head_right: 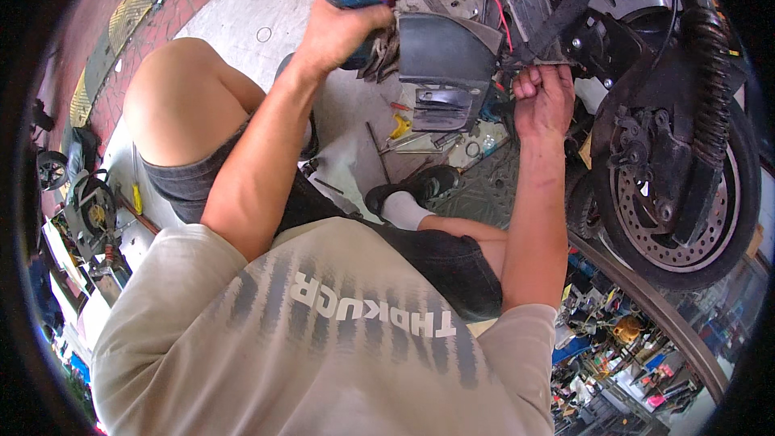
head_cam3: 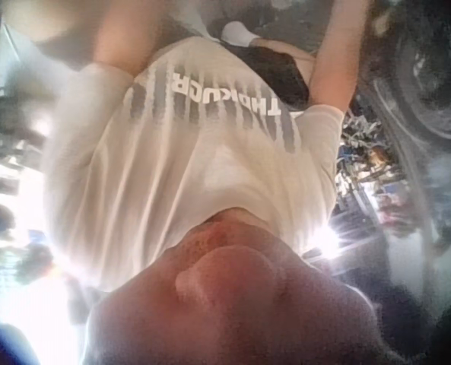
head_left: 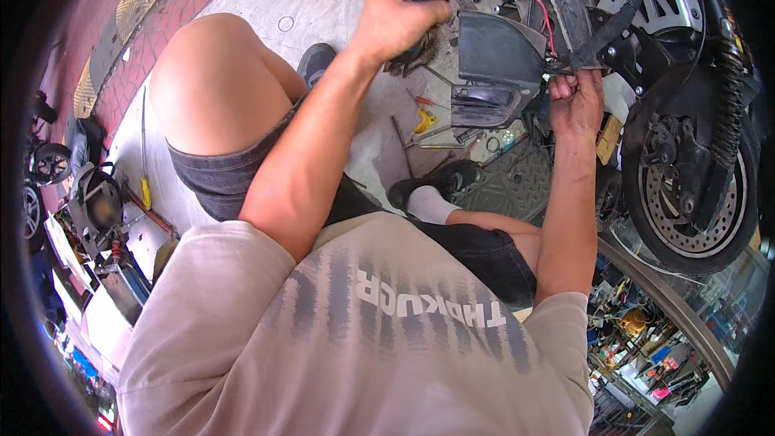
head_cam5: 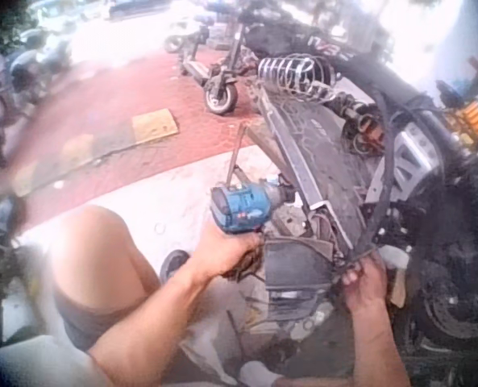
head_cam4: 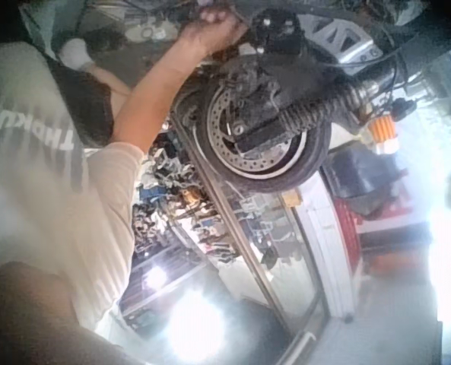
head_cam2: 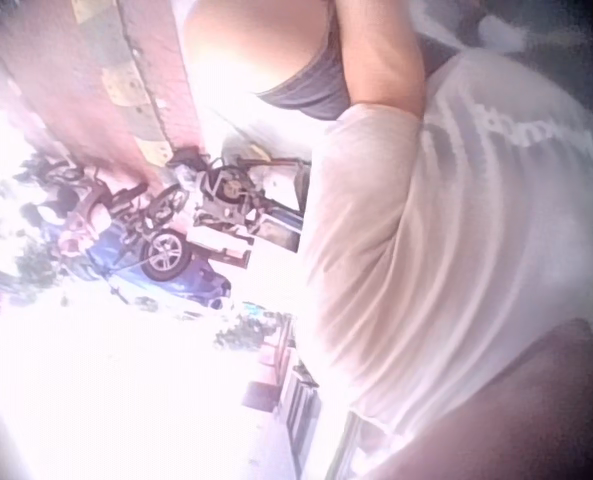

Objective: The person uses an electric drill to remove a screw from the rear fender of an electric scooter and then manipulates and connects electrical wires inside the body of the scooter by hand.

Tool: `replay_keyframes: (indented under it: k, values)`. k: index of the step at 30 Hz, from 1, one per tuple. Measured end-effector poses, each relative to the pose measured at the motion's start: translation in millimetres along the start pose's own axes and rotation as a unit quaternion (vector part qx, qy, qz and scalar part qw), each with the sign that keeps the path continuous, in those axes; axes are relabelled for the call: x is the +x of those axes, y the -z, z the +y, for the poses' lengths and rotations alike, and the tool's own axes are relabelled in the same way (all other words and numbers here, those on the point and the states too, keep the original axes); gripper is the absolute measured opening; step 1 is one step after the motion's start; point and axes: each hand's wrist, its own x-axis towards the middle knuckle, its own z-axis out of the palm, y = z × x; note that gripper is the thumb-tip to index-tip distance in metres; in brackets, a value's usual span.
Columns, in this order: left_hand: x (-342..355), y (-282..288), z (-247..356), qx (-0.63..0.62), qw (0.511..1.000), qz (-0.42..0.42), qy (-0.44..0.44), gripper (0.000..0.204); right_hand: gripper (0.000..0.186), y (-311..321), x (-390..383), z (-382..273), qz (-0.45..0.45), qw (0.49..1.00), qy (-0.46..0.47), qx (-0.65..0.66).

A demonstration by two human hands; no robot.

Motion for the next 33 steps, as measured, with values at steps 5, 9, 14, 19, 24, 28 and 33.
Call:
replay_keyframes:
  k: [5,9,14,19,24,28,33]
  values:
    - [5,29,33,0.022,0.998,-0.045,0.030,0.027,0.008,-5,6,2,-0.021,0.999,-0.019,0.039]
    - [14,13,54,0.080,0.987,-0.126,-0.064,0.035,0.004,12,13,-5,-0.072,0.997,-0.032,0.020]
    - [18,17,54,0.109,0.976,-0.176,-0.064,0.041,0.006,3,8,-5,-0.073,0.997,-0.038,0.006]
    - [30,13,32,-0.076,0.972,-0.200,-0.096,0.048,0.006,10,10,-3,-0.081,0.996,-0.025,-0.006]
    - [25,17,76,0.127,0.969,-0.212,-0.026,0.047,0.007,9,8,-4,-0.085,0.996,-0.030,-0.005]
    - [23,18,84,0.167,0.964,-0.206,-0.024,0.048,0.008,9,8,-6,-0.094,0.995,-0.024,-0.012]
    - [34,13,65,0.135,0.967,-0.205,-0.066,0.046,0.009,2,6,-6,-0.087,0.996,-0.026,-0.011]
